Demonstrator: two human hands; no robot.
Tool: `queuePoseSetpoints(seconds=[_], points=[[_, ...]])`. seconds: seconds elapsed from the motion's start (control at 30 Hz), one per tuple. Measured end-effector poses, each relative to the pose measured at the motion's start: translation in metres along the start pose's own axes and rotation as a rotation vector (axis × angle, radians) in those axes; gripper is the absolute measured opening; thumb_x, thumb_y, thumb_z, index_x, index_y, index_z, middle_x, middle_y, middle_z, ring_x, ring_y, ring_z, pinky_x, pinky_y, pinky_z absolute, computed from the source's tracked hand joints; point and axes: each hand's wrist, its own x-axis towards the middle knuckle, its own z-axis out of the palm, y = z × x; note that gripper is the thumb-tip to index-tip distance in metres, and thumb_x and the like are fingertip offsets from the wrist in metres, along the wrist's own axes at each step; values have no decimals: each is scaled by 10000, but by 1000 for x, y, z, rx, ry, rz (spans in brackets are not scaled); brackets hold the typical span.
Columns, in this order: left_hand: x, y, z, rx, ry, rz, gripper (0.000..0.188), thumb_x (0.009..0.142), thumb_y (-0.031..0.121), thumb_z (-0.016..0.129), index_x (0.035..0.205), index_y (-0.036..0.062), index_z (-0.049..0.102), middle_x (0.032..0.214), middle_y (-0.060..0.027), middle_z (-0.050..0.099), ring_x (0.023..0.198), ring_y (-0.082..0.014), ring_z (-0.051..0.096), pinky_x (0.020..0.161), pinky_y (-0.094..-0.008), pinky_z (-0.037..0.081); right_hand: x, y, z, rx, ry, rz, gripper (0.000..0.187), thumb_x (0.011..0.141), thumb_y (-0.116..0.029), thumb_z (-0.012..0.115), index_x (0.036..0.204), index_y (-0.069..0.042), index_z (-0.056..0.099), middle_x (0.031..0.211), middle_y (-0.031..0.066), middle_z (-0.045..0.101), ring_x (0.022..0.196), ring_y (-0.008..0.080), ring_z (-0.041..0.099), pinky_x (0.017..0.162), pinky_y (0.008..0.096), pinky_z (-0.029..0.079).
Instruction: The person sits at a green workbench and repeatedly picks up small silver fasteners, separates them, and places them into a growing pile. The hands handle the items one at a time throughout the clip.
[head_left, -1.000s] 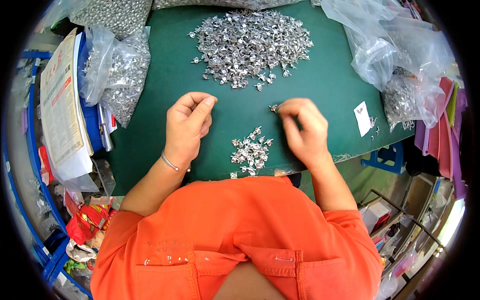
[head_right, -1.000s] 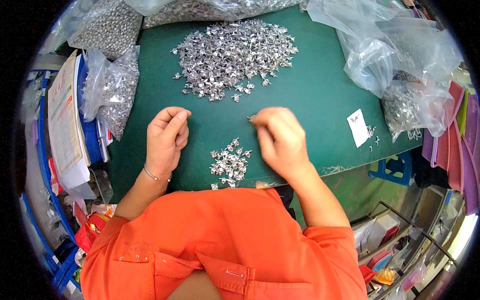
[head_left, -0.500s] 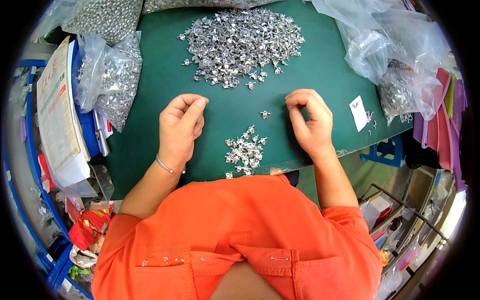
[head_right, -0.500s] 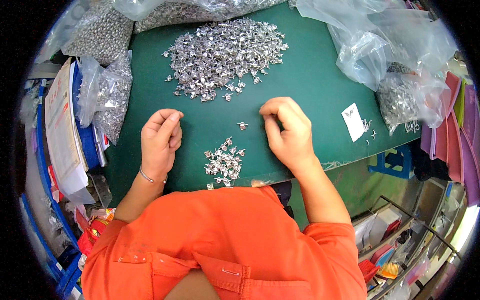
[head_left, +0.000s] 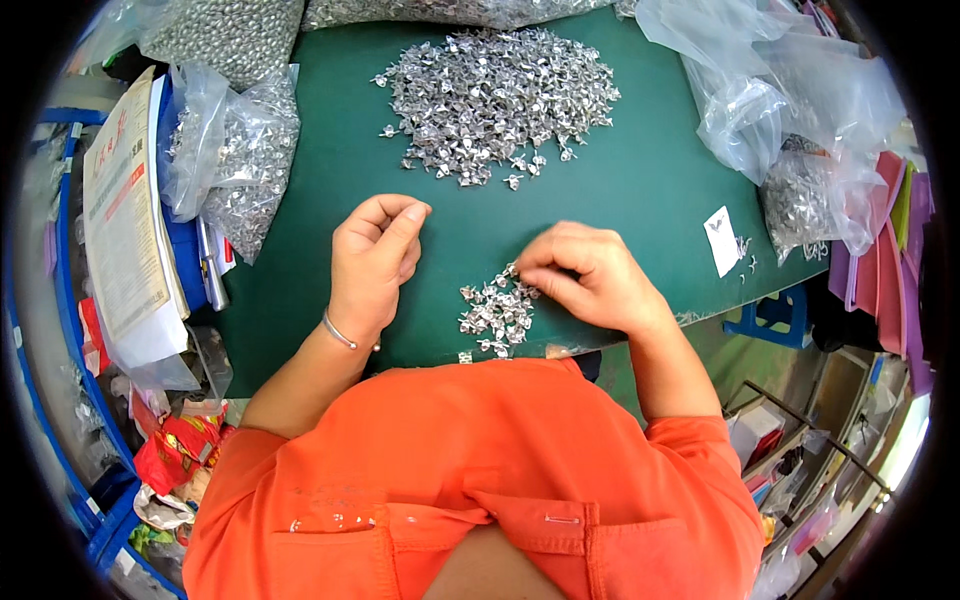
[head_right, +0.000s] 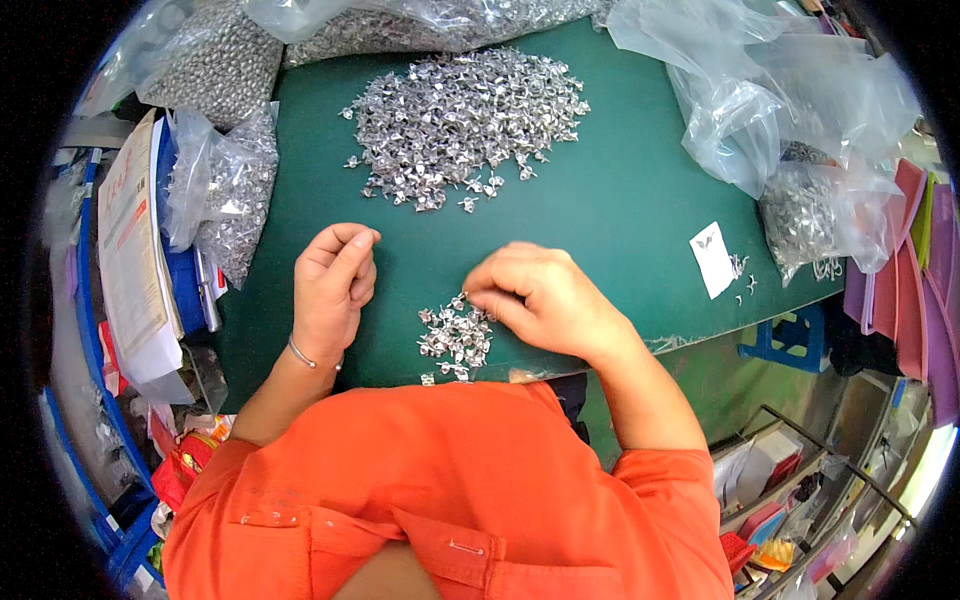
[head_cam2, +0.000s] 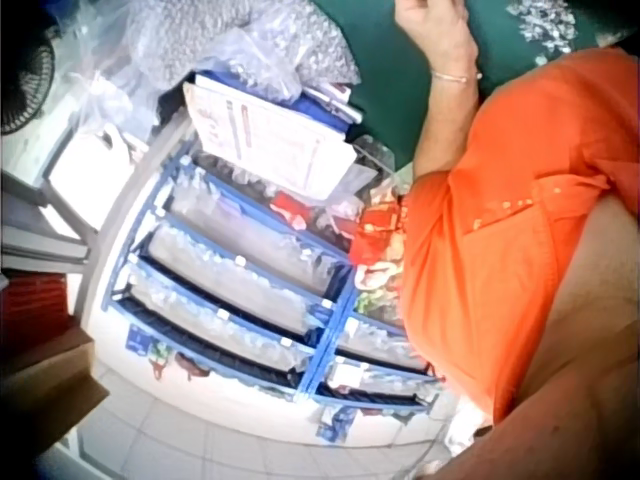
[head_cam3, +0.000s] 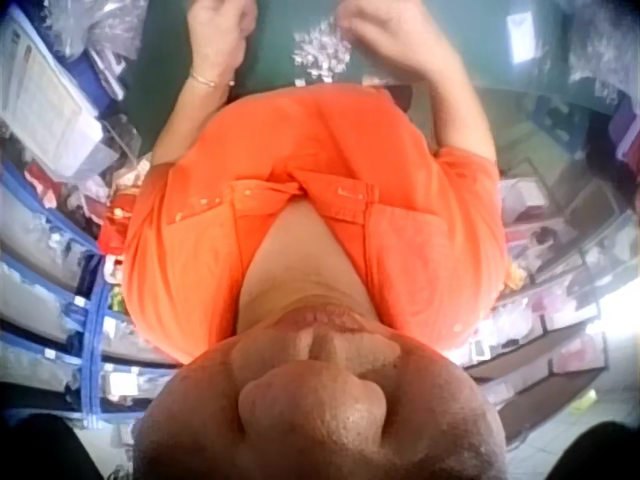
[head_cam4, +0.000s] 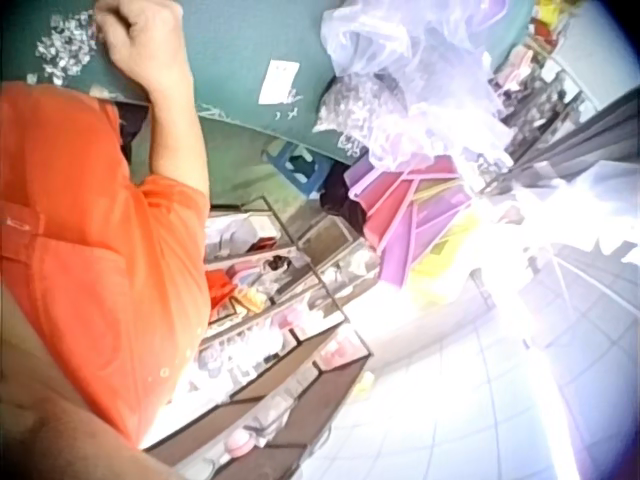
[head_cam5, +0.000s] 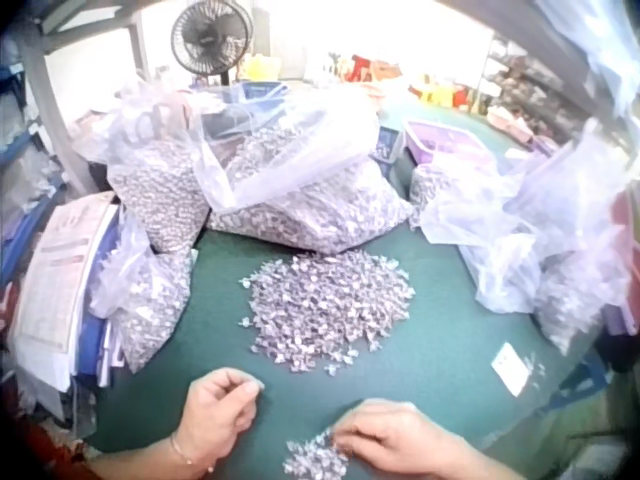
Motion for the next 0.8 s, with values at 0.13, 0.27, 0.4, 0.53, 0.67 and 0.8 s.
queuePoseSetpoints(seconds=[0.13, 0.27, 0.4, 0.53, 0.67, 0.8], points=[[0, 0, 1, 3, 5, 1, 120, 980, 139, 634, 990, 19, 630, 653, 47, 468, 502, -31, 377, 434, -196, 257, 31, 10, 6, -349, 236, -77, 132, 818, -28, 705, 943, -34, 664, 869, 114, 617, 825, 335, 610, 730, 421, 520], [0, 2, -1, -25, -13, -38, 120, 986, 135, 622, 992, 15, 627, 664, 38, 476, 512, -33, 386, 433, -195, 258, 42, 20, 10, -430, 221, -80, 119, 822, -42, 715, 920, -38, 648, 870, 120, 605, 831, 339, 610, 721, 427, 516], [-7, 11, 0, -59, -121, -268, 234, 1039, 209, 527, 1046, -6, 618, 721, -21, 549, 520, -61, 417, 431, -200, 313, 27, 0, 14, -94, 193, 75, 107, 820, -28, 729, 889, -20, 648, 839, 108, 649, 756, 318, 655, 665, 397, 537], [-8, 10, 11, -169, -310, -544, 371, 1078, 294, 427, 1046, -17, 627, 815, -78, 619, 536, -97, 451, 432, -207, 351, 30, -17, 18, 6, 147, -128, 180, 803, 3, 688, 981, -24, 676, 936, 125, 652, 868, 327, 640, 764, 418, 523], [-2, 4, 5, -216, -348, -590, 286, 1051, 241, 497, 982, 0, 635, 779, -49, 596, 534, -74, 430, 424, -204, 313, 42, 24, 5, -499, 249, -42, 270, 787, 45, 626, 1045, -24, 672, 1071, 138, 640, 985, 343, 594, 881, 436, 480], [-1, 3, -1, -256, -317, -534, 248, 1042, 211, 502, 965, 8, 622, 762, -40, 566, 519, -70, 412, 423, -204, 303, 29, 21, -16, -237, 236, 61, 216, 851, 72, 590, 1040, -1, 665, 1037, 159, 641, 966, 368, 626, 856, 409, 518]])
